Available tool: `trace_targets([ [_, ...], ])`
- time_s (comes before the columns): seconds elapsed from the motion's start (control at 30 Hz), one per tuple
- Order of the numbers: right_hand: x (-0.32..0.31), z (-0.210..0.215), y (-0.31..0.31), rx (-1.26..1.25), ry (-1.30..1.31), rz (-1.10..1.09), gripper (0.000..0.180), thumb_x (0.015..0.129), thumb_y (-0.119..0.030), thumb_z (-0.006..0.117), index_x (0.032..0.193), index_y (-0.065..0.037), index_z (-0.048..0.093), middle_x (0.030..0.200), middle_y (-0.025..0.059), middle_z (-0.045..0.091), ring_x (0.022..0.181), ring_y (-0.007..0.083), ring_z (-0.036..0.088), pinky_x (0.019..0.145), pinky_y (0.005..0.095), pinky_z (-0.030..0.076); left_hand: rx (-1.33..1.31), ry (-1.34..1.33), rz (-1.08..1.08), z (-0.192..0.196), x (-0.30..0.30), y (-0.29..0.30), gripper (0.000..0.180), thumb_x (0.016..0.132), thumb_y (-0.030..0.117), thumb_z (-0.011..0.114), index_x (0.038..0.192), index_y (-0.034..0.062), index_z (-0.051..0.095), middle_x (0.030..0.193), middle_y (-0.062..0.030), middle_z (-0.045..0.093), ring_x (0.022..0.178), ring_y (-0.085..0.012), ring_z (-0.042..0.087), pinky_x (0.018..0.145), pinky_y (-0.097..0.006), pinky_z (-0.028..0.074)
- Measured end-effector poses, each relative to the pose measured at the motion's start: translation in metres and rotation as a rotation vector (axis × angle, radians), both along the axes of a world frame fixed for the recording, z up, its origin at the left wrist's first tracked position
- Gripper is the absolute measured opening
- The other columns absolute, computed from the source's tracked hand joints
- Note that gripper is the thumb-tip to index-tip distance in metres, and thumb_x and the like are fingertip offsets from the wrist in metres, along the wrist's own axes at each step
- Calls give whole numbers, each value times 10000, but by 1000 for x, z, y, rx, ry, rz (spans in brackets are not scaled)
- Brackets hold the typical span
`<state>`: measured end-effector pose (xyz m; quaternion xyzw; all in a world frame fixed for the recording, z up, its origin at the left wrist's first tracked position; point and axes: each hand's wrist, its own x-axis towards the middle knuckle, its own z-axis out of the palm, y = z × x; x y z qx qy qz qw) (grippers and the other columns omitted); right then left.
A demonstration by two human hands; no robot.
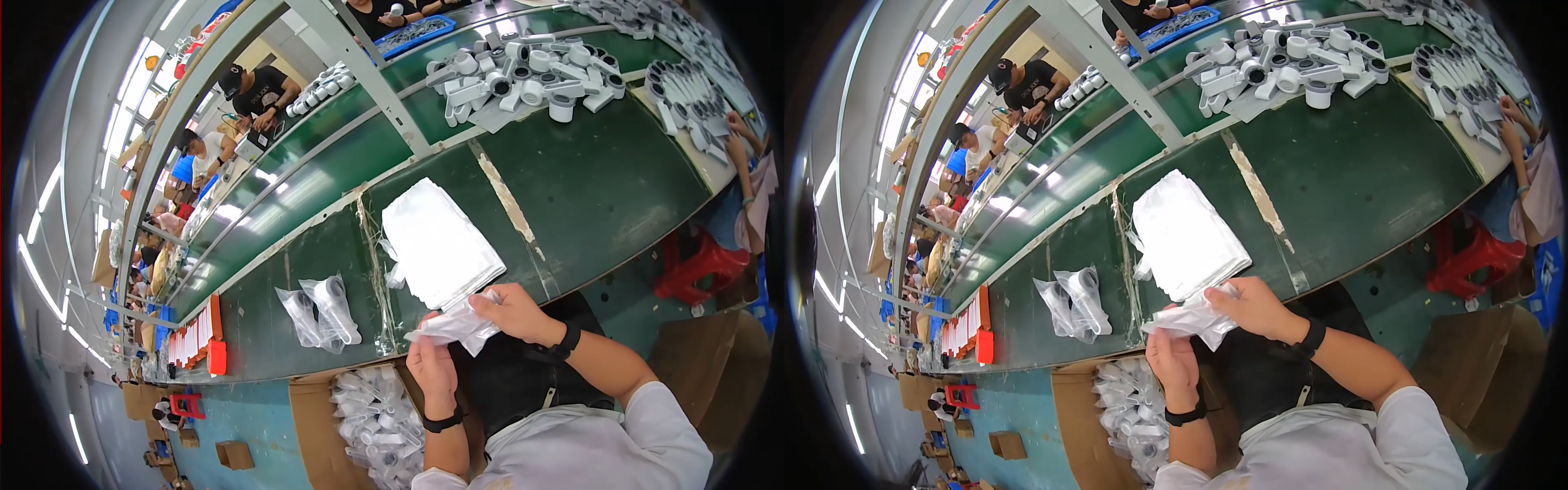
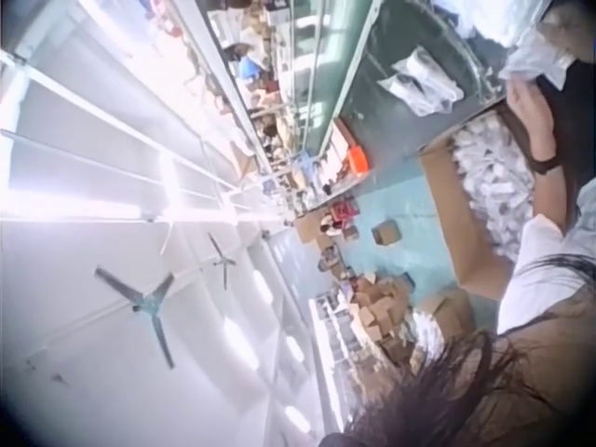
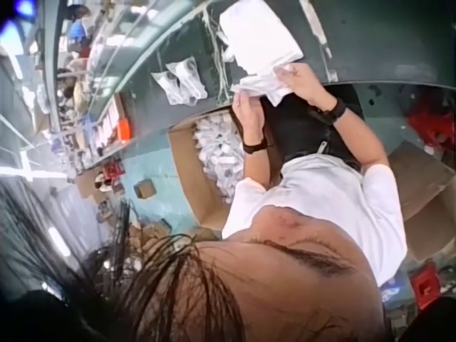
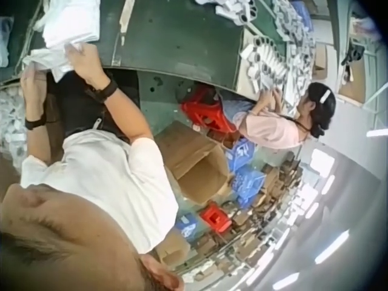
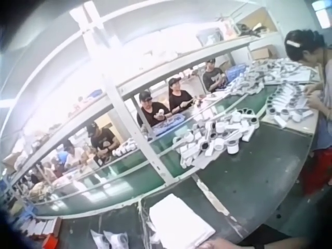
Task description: The person picks up a handheld fan, slides it into a plastic bag, and places the bagged fan into a cardboard box, repeating the process for several fans.
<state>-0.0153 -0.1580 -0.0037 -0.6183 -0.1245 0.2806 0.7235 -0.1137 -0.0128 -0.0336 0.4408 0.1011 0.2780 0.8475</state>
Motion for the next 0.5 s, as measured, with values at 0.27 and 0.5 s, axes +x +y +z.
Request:
trace_targets([
  [0.27, 8, -2, -5, 93, 106, -6, 309, 977, -286, 559, 850, -19, 651, 748, -56, 581, 651, 13, 467, 567, 205, 384, -305, -33, -90, 20, 11, 0, 311, 1012, 203, 466, 1147, -63, 554, 1176, -150, 607, 1084, -225, 586, 979, -378, 444],
  [0.5, 16, -5, -8, 108, 164, 57, 287, 969, -265, 575, 981, 8, 664, 836, -25, 634, 718, 31, 532, 631, 215, 437, -3, 81, 40, 28, 27, 6, 246, 1005, 241, 497, 1012, 5, 568, 1059, -96, 641, 980, -195, 620, 863, -339, 505],
])
